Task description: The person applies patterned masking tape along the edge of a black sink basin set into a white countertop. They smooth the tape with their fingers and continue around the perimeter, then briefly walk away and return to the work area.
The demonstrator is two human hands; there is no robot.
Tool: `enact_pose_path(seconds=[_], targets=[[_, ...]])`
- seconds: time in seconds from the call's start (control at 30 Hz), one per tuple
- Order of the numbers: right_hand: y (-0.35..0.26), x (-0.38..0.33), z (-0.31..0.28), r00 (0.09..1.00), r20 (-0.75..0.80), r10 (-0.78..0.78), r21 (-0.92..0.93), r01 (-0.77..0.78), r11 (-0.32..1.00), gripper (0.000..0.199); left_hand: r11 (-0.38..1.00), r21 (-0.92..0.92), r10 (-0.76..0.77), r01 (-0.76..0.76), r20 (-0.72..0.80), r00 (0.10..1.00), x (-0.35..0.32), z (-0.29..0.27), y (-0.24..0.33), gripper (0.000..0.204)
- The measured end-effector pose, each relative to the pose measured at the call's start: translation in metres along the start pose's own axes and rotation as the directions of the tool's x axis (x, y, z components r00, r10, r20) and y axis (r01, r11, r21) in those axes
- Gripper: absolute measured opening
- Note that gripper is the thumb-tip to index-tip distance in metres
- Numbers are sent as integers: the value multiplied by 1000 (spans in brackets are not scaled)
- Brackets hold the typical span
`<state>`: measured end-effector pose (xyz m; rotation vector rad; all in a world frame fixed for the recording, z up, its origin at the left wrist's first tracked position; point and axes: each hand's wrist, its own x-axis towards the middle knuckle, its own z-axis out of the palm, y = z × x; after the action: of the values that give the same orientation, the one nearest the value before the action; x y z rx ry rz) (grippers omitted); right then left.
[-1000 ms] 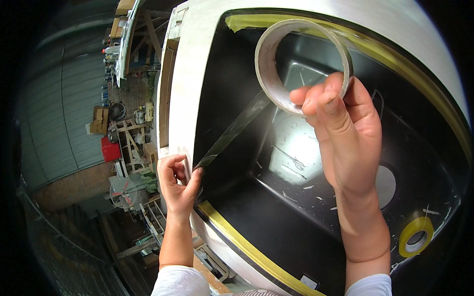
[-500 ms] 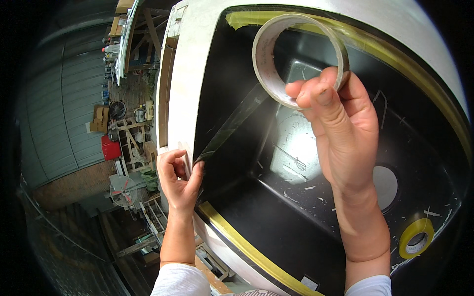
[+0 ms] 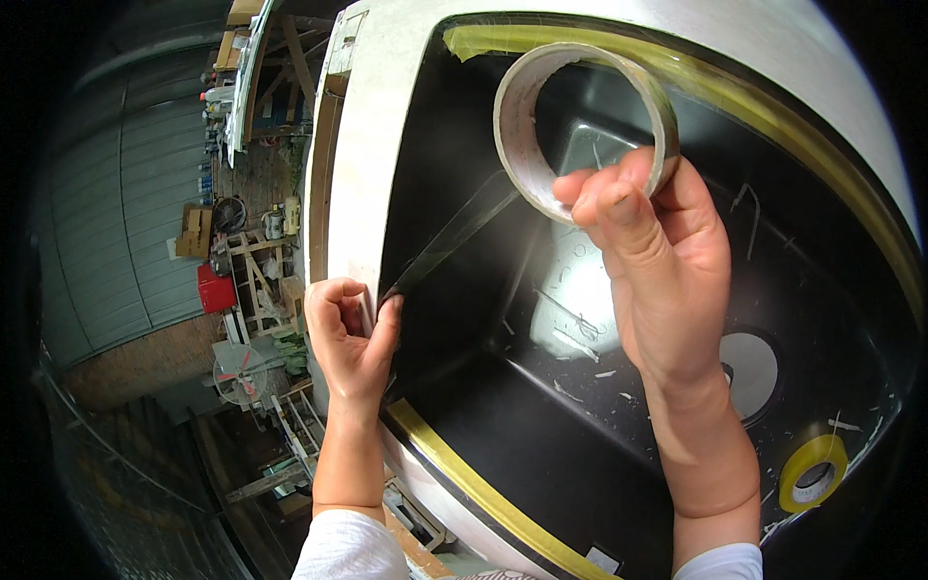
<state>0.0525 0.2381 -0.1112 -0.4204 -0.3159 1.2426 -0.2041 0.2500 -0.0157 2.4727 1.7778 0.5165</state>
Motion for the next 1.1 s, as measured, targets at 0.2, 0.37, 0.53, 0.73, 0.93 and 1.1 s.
enact_pose_path(seconds=[0.2, 0.37, 0.53, 0.73, 0.93, 1.1], targets=[[-7, -5, 0, 999, -52, 7, -15, -8, 1000, 18, 1000, 13, 24, -24, 42, 999, -14, -6, -4, 50], [-19, -12, -3, 999, -46, 11, -6, -12, 1000, 24, 999, -39, -24, 25, 41, 999, -19, -9, -8, 50], [-30, -20, -12, 1000, 3, 26, -73, -26, 997, 32, 1000, -28, -7, 8, 31, 1000, -21, -9, -9, 49], [-38, -27, -17, 999, 8, 46, -78, -46, 996, 32, 1000, -8, 19, -19, 7, 1000, -25, -9, -8, 52], [-31, -24, -20, 999, -10, 52, -60, -53, 997, 28, 999, 15, 31, -30, -83, 996, -33, -1, 5, 50], [-27, -13, -12, 998, -5, 69, -39, -69, 997, 23, 5, -517, -431, 856, 771, 468, -54, 5, 66, 16]])
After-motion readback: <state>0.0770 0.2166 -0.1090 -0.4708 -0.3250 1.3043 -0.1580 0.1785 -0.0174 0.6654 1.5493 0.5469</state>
